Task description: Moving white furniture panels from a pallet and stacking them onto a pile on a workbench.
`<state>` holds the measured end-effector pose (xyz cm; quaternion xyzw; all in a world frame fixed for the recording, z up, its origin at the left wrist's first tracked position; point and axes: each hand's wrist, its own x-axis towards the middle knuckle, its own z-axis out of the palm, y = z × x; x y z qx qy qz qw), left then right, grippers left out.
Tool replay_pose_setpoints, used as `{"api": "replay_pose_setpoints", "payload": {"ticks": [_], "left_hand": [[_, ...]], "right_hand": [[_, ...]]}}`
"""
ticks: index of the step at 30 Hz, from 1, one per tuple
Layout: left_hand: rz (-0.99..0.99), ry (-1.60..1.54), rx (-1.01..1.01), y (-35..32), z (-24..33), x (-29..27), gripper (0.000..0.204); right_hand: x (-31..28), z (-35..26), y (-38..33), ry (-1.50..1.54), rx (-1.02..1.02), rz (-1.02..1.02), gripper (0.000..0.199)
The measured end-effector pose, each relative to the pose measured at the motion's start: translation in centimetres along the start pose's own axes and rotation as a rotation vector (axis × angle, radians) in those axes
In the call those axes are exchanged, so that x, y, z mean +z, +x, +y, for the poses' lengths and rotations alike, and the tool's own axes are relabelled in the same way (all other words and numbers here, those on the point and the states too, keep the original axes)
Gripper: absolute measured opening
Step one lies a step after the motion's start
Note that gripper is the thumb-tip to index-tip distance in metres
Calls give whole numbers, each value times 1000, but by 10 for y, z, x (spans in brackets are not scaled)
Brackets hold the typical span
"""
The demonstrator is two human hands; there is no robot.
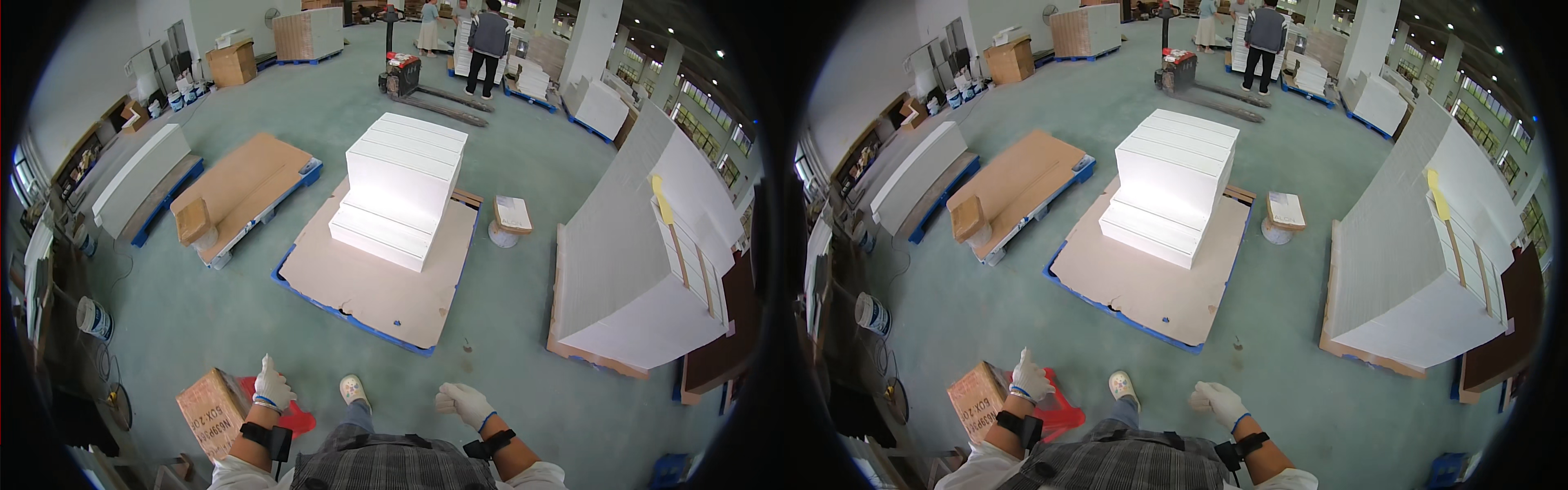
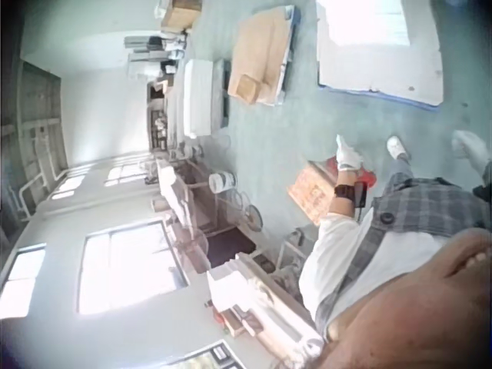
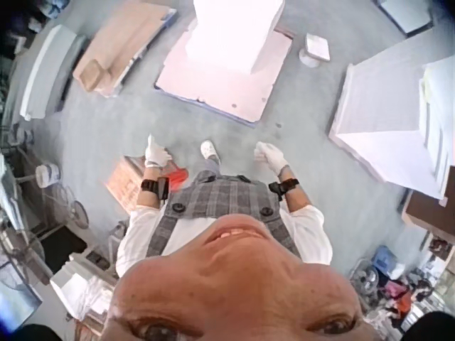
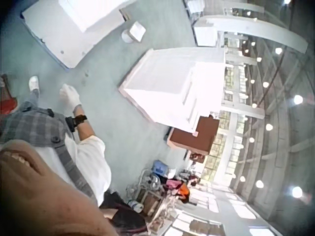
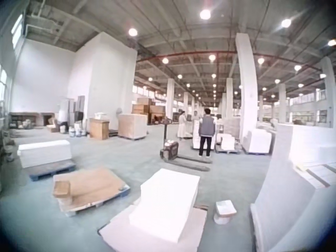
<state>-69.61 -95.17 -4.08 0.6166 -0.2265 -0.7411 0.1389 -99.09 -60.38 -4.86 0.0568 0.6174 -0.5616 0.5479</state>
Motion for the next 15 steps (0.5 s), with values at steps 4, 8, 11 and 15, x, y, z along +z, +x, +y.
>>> {"api": "replay_pose_setpoints", "payload": {"ticks": [4,8,11,15], "left_hand": [[76,-49,78,54,77,14,33],[130,-47,90,95,139,25,50],[160,66,166,118,164,32,51],[227,49,170,147,198,42,53]], "right_hand": [[40,-41,47,217,45,-40,25],[83,-79,85,144,32,36,27],[96,-104,113,166,23,-51,32],[100,-130,170,141,21,-18,34]]}}
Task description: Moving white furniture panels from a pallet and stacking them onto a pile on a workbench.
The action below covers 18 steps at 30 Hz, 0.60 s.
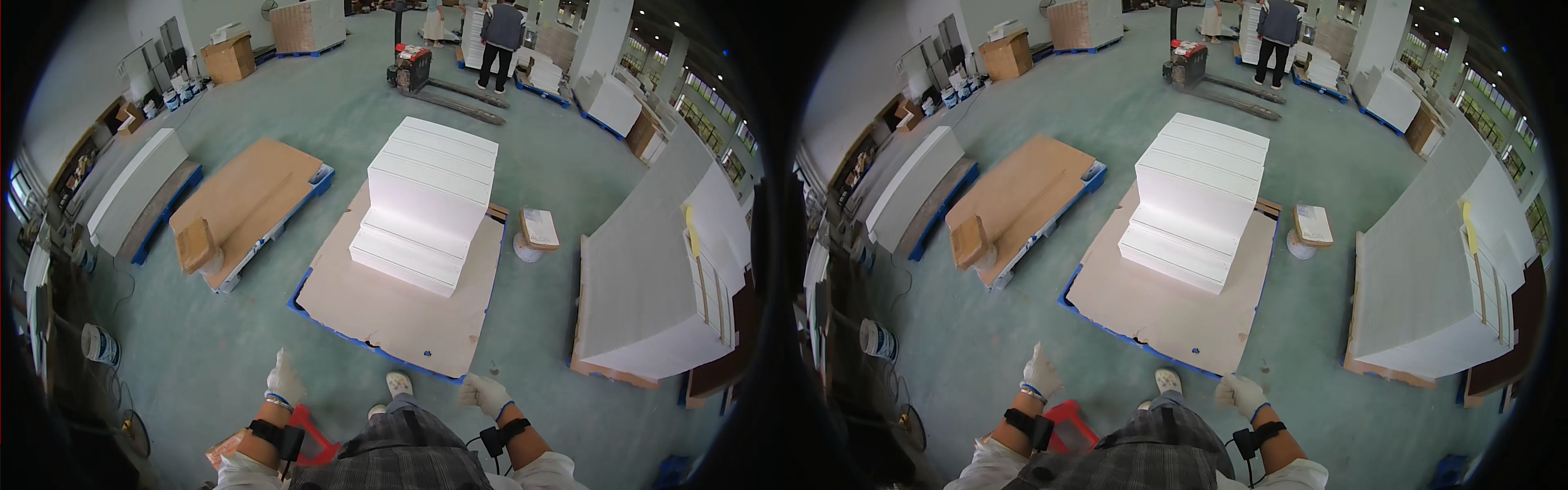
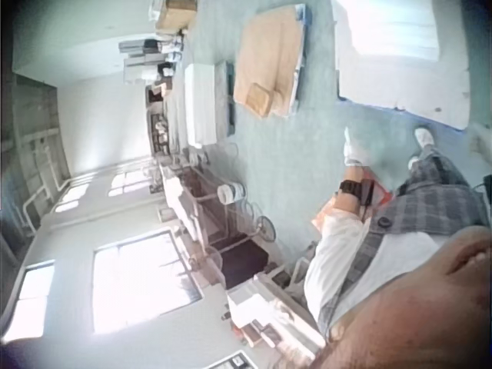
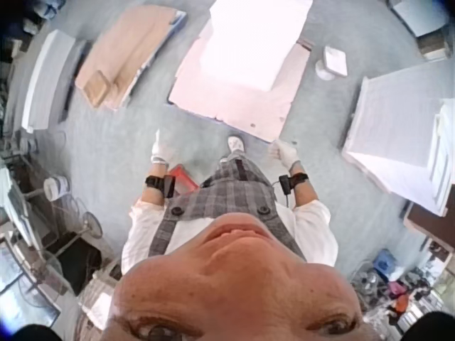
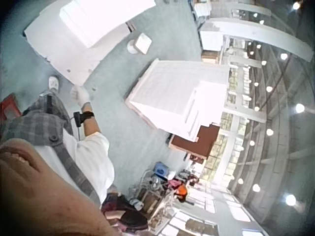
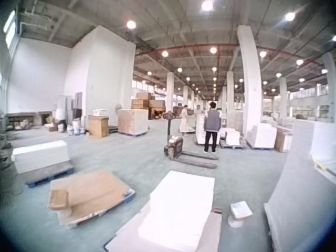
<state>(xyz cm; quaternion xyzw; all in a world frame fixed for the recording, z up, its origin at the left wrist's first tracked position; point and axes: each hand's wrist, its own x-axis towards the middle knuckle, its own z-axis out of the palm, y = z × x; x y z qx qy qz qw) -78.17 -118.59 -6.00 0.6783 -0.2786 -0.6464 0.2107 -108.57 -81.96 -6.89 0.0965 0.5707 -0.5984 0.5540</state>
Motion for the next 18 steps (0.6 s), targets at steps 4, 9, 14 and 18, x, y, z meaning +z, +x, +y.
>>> {"api": "replay_pose_setpoints", "payload": {"ticks": [4,9,14,18], "left_hand": [[7,13,50,41,51,20,50],[-25,-25,95,114,130,63,41],[-106,-55,84,196,176,98,35],[-140,91,147,283,173,104,33]], "right_hand": [[-10,-41,72,169,37,-81,36],[-5,-104,182,267,-6,69,30],[16,-150,272,284,-10,236,30],[27,-173,305,229,-26,152,37]]}}
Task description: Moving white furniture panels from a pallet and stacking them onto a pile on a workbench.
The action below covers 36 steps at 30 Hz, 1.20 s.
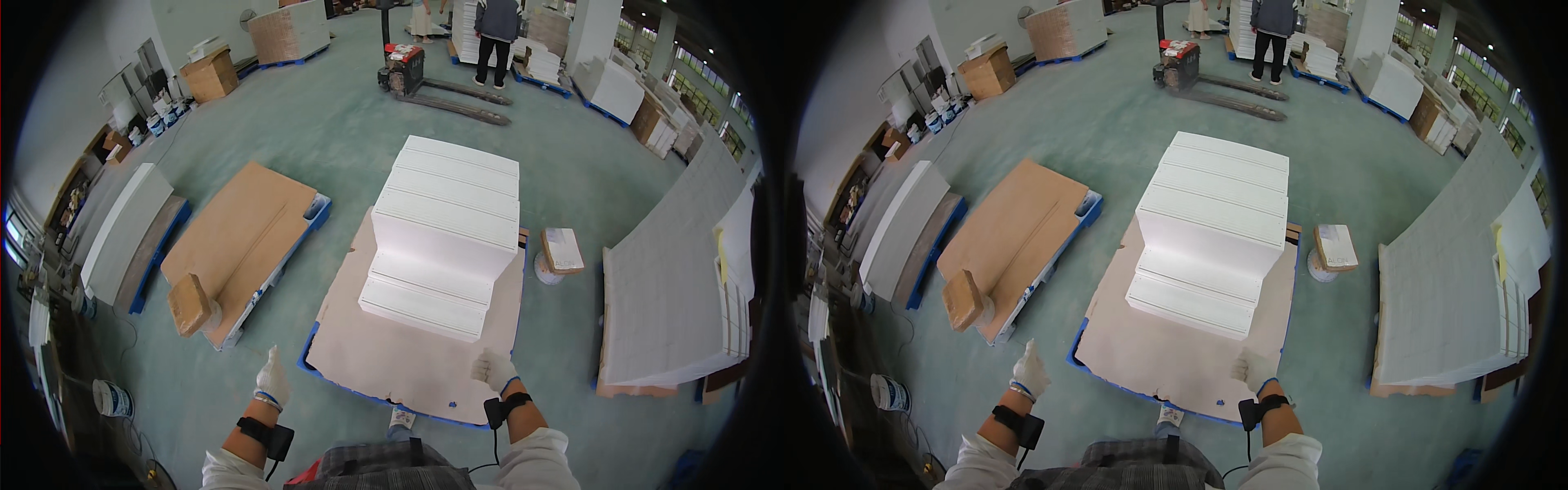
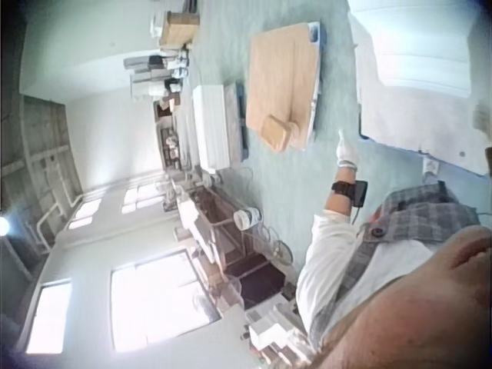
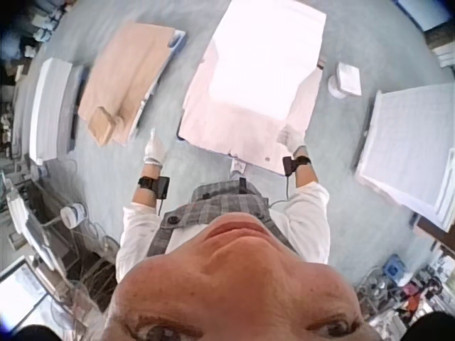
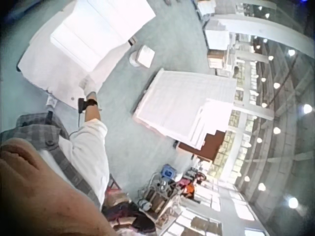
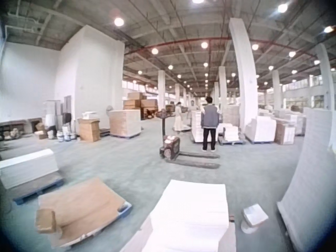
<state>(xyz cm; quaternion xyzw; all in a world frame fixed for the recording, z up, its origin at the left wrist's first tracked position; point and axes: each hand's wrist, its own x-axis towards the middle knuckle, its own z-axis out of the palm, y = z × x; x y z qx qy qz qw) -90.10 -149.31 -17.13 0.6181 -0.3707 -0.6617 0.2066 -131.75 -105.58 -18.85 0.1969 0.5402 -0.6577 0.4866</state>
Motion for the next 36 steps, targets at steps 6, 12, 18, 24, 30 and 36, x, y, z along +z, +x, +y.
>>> {"api": "replay_pose_setpoints", "payload": {"ticks": [6,12,18,24,30,36], "left_hand": [[-388,977,726,112,-21,-7,32],[-425,2231,1149,117,69,7,44],[-560,1114,569,155,142,5,48],[-647,646,155,180,134,22,45],[-923,625,143,197,135,44,20],[-764,605,-215,192,134,105,31]], "right_hand": [[-9,17,-5,53,-66,272,44],[-39,86,-55,207,-80,539,40],[4,170,-112,309,-179,780,43],[54,174,-109,368,-149,665,38],[24,140,-27,432,-194,420,36],[6,98,66,271,-200,513,28]]}}
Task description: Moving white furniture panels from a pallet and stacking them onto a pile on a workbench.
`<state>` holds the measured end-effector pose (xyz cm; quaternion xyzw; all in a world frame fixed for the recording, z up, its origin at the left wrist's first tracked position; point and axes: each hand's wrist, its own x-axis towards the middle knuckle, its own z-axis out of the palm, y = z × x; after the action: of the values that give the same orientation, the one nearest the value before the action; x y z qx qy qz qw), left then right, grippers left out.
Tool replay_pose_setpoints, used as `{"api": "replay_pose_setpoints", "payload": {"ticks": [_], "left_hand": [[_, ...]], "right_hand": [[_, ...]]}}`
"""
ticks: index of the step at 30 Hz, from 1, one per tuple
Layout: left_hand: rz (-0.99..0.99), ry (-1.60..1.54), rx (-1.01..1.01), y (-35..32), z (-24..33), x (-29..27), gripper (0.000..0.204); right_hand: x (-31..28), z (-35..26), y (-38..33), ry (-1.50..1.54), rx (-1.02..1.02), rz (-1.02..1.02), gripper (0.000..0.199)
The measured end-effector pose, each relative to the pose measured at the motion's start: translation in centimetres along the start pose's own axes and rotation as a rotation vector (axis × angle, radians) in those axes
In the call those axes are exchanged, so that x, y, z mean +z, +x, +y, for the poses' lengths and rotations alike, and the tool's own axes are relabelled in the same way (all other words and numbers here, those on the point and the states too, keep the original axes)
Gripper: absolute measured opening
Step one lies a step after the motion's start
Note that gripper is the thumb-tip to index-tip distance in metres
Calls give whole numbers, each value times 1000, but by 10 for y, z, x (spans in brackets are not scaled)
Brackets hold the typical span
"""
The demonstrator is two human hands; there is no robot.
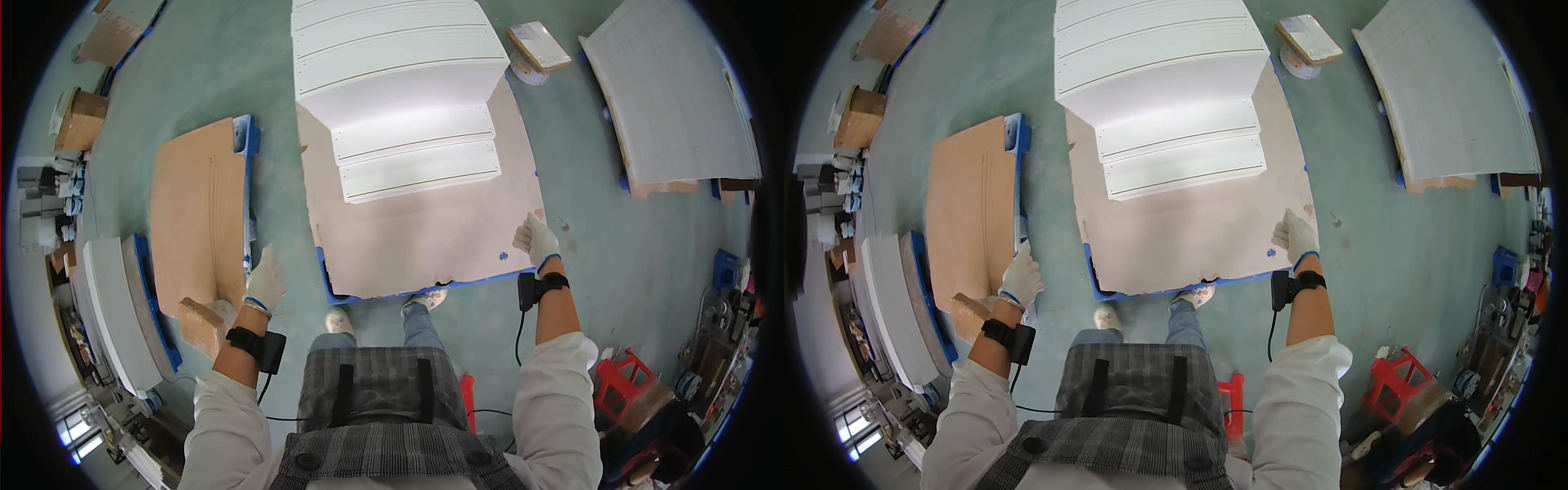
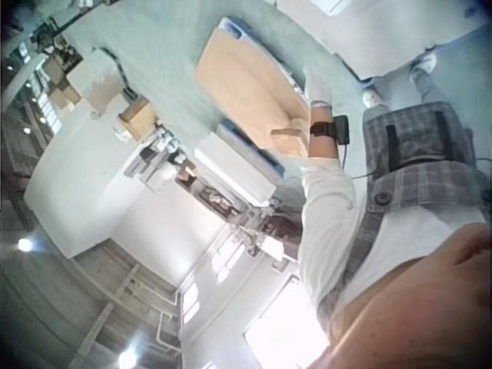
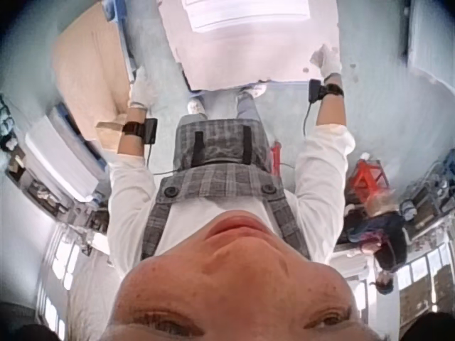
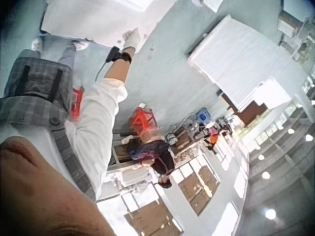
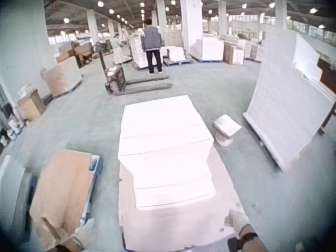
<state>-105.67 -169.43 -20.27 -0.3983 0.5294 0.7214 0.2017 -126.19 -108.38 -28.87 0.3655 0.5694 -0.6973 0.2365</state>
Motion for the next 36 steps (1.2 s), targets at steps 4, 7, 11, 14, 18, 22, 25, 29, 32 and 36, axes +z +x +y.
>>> {"api": "replay_pose_setpoints", "payload": {"ticks": [4,7,11,14,18,22,25,29,32,36], "left_hand": [[36,539,259,96,-28,-3,53],[-55,523,133,171,-33,-10,66],[140,191,-151,281,-38,25,65],[147,252,-213,356,-38,37,66],[215,245,-164,421,-44,48,67],[-33,166,41,453,-56,62,63],[76,257,0,470,-68,59,58],[-172,484,253,490,-84,29,58],[-238,476,249,497,-93,9,58],[-157,-113,-126,492,-86,-18,57]], "right_hand": [[30,-14,63,-162,-81,128,31],[42,-6,123,-143,-111,228,41],[50,42,198,-210,-163,231,59],[53,69,254,-437,-220,379,75],[64,72,321,-627,-298,588,82],[62,58,355,-528,-268,552,82],[66,51,374,-461,-183,488,84],[66,47,382,-421,-139,534,87],[65,54,376,-441,-250,446,88],[65,83,354,-521,-217,269,87]]}}
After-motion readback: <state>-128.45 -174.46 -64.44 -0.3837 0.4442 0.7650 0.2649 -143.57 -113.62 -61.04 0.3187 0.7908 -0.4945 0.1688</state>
